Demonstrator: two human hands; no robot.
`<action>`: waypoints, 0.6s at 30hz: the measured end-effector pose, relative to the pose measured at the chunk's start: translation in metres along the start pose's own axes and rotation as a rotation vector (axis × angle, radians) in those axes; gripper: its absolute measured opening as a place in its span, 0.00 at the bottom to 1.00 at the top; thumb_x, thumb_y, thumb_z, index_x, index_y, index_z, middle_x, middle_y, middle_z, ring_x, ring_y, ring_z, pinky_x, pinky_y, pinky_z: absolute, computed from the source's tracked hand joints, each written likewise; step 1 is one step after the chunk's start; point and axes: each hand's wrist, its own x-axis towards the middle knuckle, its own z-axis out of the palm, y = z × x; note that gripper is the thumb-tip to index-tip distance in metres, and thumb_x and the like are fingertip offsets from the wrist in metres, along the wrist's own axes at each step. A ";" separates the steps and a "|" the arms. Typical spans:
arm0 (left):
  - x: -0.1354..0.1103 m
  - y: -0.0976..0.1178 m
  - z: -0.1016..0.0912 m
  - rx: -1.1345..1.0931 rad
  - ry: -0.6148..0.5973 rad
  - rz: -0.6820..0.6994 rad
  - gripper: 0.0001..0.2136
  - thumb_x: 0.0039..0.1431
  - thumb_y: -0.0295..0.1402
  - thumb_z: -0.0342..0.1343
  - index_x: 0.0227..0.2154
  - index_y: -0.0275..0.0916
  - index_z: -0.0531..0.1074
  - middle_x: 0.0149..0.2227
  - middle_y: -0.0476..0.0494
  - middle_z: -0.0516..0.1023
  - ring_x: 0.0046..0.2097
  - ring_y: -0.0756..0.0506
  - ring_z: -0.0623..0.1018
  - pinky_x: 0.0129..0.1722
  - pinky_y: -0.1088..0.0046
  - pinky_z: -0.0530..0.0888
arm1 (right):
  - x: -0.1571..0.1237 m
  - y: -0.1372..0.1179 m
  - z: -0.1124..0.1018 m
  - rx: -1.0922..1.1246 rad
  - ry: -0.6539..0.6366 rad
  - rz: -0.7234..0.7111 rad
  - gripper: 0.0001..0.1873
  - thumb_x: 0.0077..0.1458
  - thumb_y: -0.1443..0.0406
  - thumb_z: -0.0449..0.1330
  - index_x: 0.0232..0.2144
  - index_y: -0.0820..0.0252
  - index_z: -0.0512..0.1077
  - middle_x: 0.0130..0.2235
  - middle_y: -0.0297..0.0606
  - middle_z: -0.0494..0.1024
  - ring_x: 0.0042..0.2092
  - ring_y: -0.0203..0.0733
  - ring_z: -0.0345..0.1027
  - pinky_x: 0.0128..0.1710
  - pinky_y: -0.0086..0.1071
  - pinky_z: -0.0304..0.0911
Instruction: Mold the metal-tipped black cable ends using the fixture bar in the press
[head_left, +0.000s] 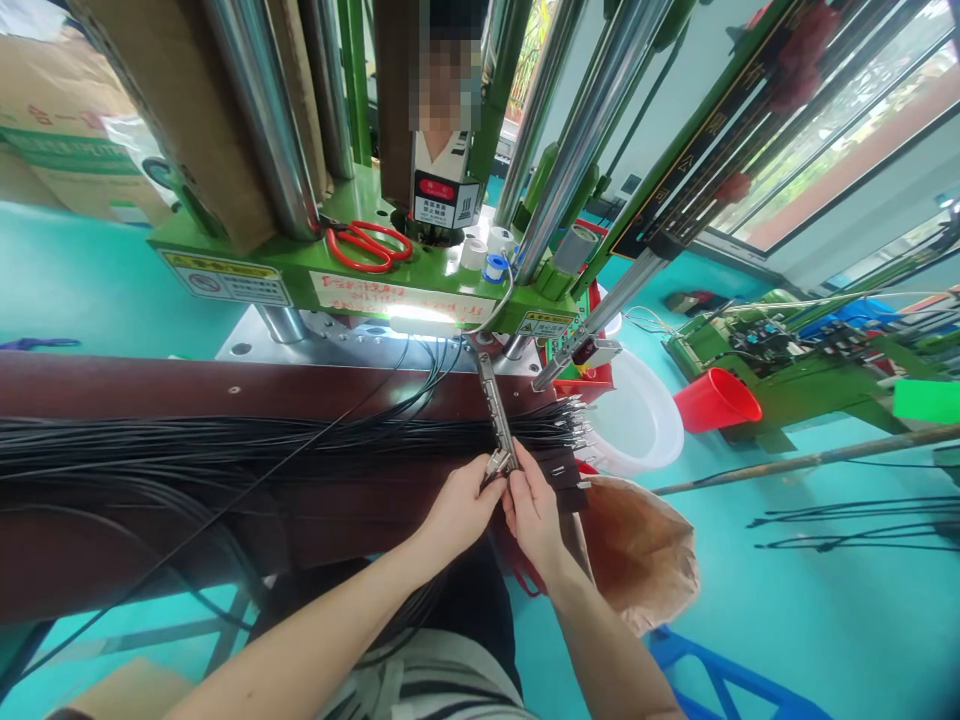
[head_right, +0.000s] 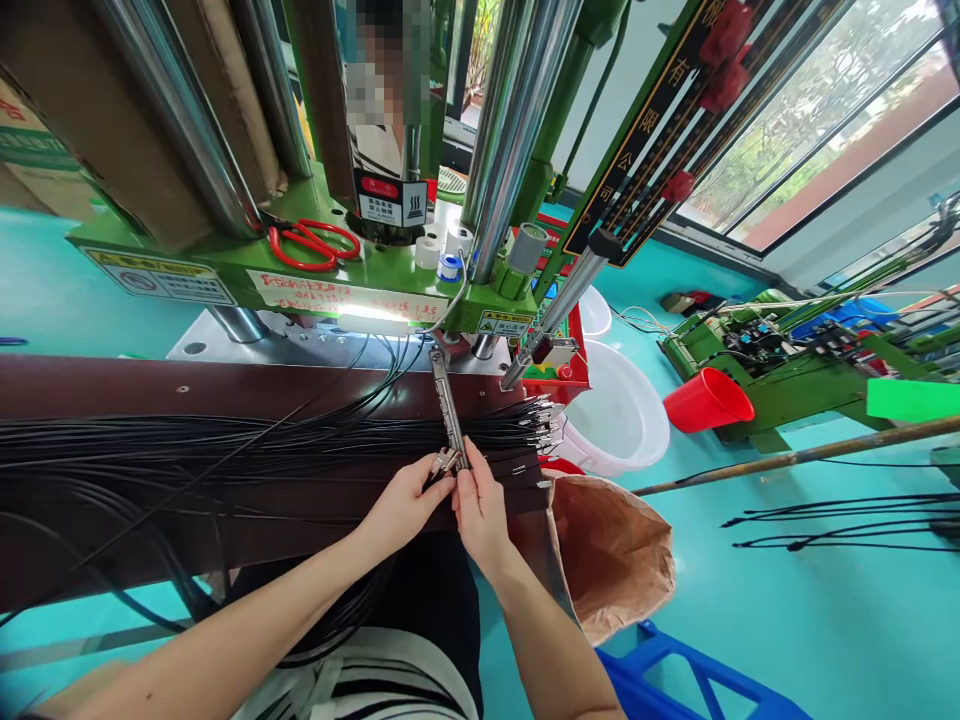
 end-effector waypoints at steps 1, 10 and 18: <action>0.000 0.001 -0.001 -0.021 -0.009 -0.001 0.05 0.49 0.33 0.52 0.23 0.38 0.68 0.23 0.48 0.71 0.29 0.48 0.69 0.32 0.74 0.65 | 0.000 0.000 0.000 0.010 -0.006 0.008 0.27 0.55 0.55 0.52 0.54 0.59 0.60 0.17 0.26 0.60 0.16 0.27 0.50 0.11 0.21 0.45; 0.002 0.012 -0.012 -0.252 0.005 -0.197 0.12 0.50 0.41 0.52 0.22 0.39 0.60 0.13 0.60 0.53 0.15 0.57 0.51 0.15 0.80 0.51 | 0.005 0.008 -0.010 0.238 -0.012 0.071 0.25 0.55 0.56 0.52 0.54 0.56 0.59 0.16 0.25 0.62 0.12 0.26 0.48 0.11 0.21 0.46; 0.003 0.006 -0.009 -0.243 0.007 -0.208 0.10 0.48 0.38 0.54 0.20 0.38 0.64 0.12 0.59 0.54 0.15 0.57 0.51 0.16 0.79 0.50 | 0.006 0.008 -0.012 0.203 -0.088 0.046 0.24 0.56 0.57 0.52 0.54 0.59 0.60 0.14 0.24 0.61 0.12 0.26 0.48 0.11 0.21 0.45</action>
